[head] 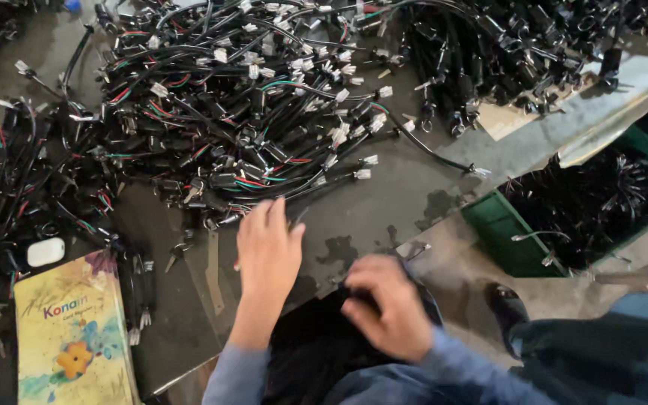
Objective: The person repeatedly picks up black cables with white connectors from a pile on a table, uses red-handled pliers to strip the outer insulation from one end, and then discards the stripped cable. The process is repeated for multiple cables throughout the clip.
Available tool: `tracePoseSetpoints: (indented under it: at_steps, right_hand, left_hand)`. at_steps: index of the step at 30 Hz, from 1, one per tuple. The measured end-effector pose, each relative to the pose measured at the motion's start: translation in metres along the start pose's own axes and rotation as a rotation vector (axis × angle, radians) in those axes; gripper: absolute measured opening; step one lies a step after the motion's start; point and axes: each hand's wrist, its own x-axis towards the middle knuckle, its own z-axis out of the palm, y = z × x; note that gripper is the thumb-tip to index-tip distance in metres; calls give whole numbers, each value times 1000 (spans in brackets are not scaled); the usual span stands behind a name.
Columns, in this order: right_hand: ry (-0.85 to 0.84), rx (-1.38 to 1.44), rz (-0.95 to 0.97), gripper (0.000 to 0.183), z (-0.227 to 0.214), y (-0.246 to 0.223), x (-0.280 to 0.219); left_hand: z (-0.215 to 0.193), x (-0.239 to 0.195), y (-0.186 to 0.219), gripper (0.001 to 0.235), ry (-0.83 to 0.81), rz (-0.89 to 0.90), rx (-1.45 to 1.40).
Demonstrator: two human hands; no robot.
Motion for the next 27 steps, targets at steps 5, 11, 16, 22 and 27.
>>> tracePoseSetpoints:
  at_steps: [5, 11, 16, 22, 27]
  right_hand:
    - [-246, 259, 269, 31, 27, 11, -44]
    - [-289, 346, 610, 18, 22, 30, -65]
    - [-243, 441, 510, 14, 6, 35, -19]
    - [-117, 613, 281, 28, 4, 34, 2]
    - [106, 817, 491, 35, 16, 30, 1]
  left_hand:
    - [2, 53, -14, 16, -8, -14, 37]
    - [-71, 24, 9, 26, 318, -299, -825]
    - [-69, -78, 50, 28, 138, -244, -919]
    - [-5, -145, 81, 17, -303, -598, -867]
    - [0, -165, 67, 22, -371, -569, -969]
